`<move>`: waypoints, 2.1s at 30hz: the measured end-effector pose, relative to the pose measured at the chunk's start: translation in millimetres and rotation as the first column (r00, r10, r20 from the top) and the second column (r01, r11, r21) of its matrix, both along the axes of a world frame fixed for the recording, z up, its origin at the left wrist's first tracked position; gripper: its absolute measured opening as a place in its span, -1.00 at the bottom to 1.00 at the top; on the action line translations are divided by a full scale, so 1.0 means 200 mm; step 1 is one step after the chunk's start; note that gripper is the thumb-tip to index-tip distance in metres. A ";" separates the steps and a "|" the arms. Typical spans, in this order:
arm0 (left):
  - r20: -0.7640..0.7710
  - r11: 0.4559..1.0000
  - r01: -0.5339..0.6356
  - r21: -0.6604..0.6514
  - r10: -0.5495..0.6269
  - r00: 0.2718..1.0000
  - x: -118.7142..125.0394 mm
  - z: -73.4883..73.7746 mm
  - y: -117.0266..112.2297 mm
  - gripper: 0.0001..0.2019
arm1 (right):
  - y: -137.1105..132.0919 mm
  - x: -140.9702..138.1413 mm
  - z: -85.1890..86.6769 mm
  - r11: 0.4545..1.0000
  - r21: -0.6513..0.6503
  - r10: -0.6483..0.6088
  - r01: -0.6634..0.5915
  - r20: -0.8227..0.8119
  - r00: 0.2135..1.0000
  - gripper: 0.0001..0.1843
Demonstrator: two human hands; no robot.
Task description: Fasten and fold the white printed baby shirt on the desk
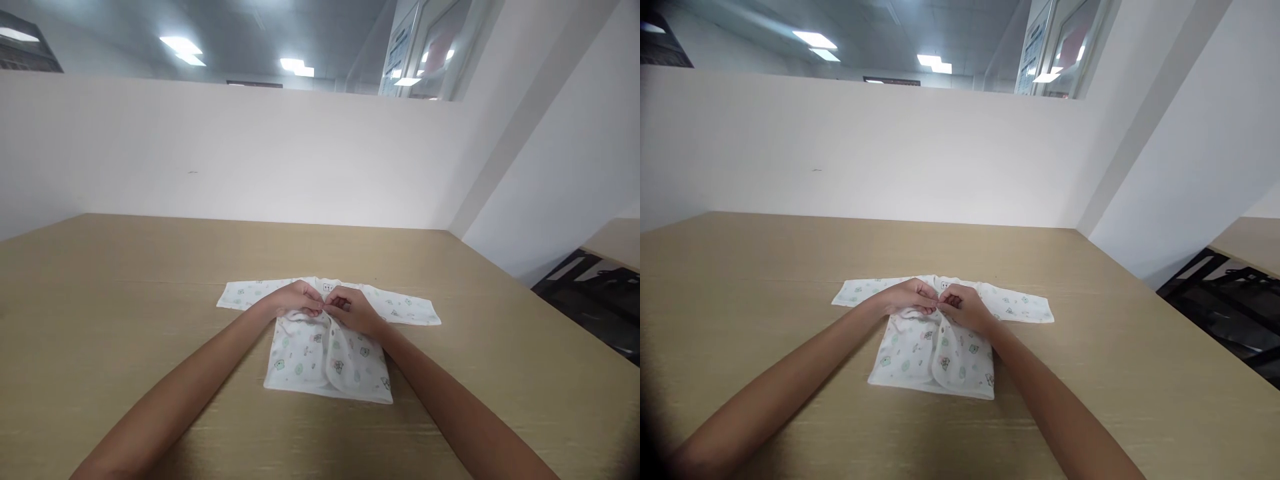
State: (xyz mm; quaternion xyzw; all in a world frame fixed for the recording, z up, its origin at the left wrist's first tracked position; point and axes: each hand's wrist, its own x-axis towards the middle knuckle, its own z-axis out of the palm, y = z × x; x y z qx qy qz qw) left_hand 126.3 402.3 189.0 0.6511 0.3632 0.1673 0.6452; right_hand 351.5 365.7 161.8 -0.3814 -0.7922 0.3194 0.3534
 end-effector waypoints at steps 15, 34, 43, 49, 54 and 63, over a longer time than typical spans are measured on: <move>-0.023 0.998 -0.052 -0.021 0.051 0.998 0.02 -0.02 0.01 -0.90 | -0.03 -0.04 0.00 0.990 0.105 -0.110 0.095 0.141 0.984 -0.80; 0.114 0.981 -0.147 -0.126 0.162 0.980 0.02 -0.09 0.02 -0.54 | 0.00 -0.01 0.00 0.999 0.018 -0.047 0.048 -0.033 0.998 -0.81; 0.151 0.959 -0.206 -0.195 0.236 0.960 0.01 -0.13 0.05 -0.39 | 0.04 0.03 0.01 0.995 -0.094 -0.020 0.026 0.063 0.998 -0.80; 0.264 0.945 -0.255 -0.205 0.304 0.915 0.02 -0.18 0.06 -0.43 | 0.04 0.01 0.02 0.985 -0.145 -0.103 0.098 -0.024 0.994 -0.80; 0.282 0.958 -0.248 -0.148 0.281 0.917 0.02 -0.16 0.04 -0.48 | 0.01 -0.01 0.03 0.978 -0.176 -0.122 0.112 -0.049 0.991 -0.83; 0.353 0.968 -0.178 -0.176 0.231 0.907 0.03 -0.16 0.03 -0.54 | 0.02 0.04 0.04 0.969 -0.248 -0.009 -0.004 -0.054 0.999 -0.79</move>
